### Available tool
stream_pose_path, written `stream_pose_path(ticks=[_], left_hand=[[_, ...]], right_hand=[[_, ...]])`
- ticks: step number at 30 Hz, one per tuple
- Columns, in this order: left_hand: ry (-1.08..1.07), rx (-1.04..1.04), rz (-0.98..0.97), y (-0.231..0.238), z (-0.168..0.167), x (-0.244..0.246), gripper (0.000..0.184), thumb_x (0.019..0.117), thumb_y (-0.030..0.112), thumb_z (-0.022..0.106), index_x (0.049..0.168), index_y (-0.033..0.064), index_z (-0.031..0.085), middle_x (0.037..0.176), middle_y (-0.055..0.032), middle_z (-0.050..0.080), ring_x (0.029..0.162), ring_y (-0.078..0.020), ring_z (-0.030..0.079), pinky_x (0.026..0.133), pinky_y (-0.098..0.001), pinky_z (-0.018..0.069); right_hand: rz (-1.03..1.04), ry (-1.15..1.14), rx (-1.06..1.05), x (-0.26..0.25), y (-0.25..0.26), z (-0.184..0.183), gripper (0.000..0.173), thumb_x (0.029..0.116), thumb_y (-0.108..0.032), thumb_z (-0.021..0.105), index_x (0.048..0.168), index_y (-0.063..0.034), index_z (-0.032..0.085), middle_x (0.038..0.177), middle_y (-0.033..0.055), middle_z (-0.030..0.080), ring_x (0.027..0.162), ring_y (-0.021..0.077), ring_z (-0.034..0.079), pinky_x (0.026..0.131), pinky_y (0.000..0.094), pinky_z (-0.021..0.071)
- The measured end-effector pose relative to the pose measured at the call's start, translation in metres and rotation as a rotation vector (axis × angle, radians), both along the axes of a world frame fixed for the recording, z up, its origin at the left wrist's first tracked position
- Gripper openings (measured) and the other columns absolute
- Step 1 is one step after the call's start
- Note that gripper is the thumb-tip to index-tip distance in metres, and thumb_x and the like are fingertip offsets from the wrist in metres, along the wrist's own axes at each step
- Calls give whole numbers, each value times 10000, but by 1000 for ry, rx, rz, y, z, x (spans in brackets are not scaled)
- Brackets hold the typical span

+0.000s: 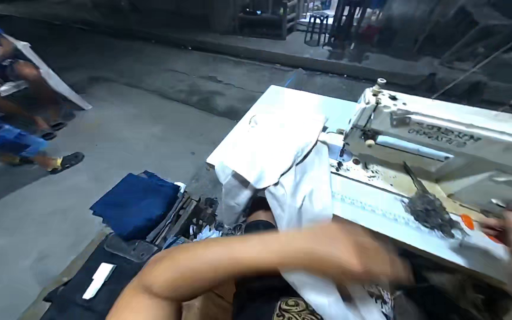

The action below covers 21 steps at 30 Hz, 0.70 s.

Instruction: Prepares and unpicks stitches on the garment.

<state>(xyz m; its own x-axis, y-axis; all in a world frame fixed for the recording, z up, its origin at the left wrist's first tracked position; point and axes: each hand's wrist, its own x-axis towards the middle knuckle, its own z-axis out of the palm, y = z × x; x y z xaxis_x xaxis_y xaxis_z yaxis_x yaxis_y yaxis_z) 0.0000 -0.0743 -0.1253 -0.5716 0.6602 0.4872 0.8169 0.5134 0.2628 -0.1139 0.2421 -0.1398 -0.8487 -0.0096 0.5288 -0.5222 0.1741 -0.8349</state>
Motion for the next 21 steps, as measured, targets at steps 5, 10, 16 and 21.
stream_pose_path(ticks=[5,10,16,21], left_hand=[[-182,35,876,-160,56,-161,547,996,406,636,1433,84,574,1355,-220,617,1249,-416,591,1003,-632,480],[-556,-89,1069,-189,-19,-249,781,927,588,660,1504,91,485,1324,-331,603,1232,-559,561,947,-784,421],[-306,321,1078,-185,25,-254,472,1121,322,323,1278,-52,565,1123,-278,659,1080,-434,653,936,-631,493],[-360,-160,883,-124,44,-186,397,1025,361,586,1254,44,650,1053,-222,702,992,-432,687,812,-669,525]], right_hand=[[159,-342,185,4,-148,-32,278,1045,-117,525,1253,64,557,1092,121,703,874,144,723,761,329,622],[-143,-306,539,-10,-226,-79,357,1085,-258,441,1298,-23,604,1074,186,699,985,350,691,864,533,558],[-282,-46,620,-9,-236,-95,267,1054,-184,487,1141,5,654,888,158,714,811,337,719,746,498,583],[-224,-205,527,-11,-234,-89,291,1083,-212,452,1233,-4,589,898,177,698,791,345,711,699,526,578]])
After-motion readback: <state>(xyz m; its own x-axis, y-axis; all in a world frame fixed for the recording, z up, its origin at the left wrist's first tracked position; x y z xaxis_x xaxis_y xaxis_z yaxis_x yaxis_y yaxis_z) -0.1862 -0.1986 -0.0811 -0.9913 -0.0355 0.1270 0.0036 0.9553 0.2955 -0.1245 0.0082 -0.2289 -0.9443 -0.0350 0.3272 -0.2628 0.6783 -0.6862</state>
